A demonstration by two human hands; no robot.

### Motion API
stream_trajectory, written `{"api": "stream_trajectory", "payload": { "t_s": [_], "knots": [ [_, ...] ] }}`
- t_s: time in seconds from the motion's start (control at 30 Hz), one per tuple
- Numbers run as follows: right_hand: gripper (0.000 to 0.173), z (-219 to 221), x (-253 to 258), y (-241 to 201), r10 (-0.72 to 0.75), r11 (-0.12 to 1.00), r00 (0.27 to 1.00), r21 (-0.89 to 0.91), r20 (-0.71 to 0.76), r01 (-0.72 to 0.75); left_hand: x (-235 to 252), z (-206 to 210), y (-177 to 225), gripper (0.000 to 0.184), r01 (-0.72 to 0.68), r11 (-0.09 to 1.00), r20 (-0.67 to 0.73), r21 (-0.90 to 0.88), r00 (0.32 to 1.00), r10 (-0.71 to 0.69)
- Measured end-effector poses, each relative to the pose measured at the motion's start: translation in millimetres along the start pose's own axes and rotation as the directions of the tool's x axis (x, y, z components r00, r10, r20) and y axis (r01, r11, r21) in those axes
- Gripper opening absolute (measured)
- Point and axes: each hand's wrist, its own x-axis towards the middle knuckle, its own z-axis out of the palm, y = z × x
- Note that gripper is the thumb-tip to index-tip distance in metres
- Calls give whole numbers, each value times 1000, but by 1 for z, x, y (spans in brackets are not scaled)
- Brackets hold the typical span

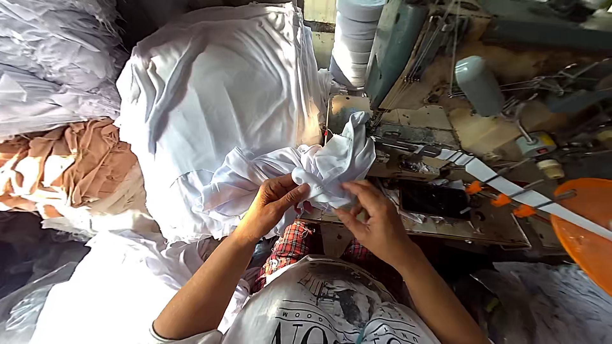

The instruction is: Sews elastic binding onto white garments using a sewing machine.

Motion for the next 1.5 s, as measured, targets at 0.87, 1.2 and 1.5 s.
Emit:
{"api": "stream_trajectory", "payload": {
  "t_s": [0.87,1.2,1.5],
  "knots": [
    [25,-34,-63,3,-91,964,995,-256,-45,77,29,62,19,42,-452,635,497,626,859,121],
    [25,-68,-84,4,-25,909,984,406,-179,97,62,32,-58,17,-486,79,443,871,843,305],
    [23,-37,-106,27,144,905,983,418,-111,-85,94,-3,-16,34,-583,-3,563,812,783,264]
  ]
}}
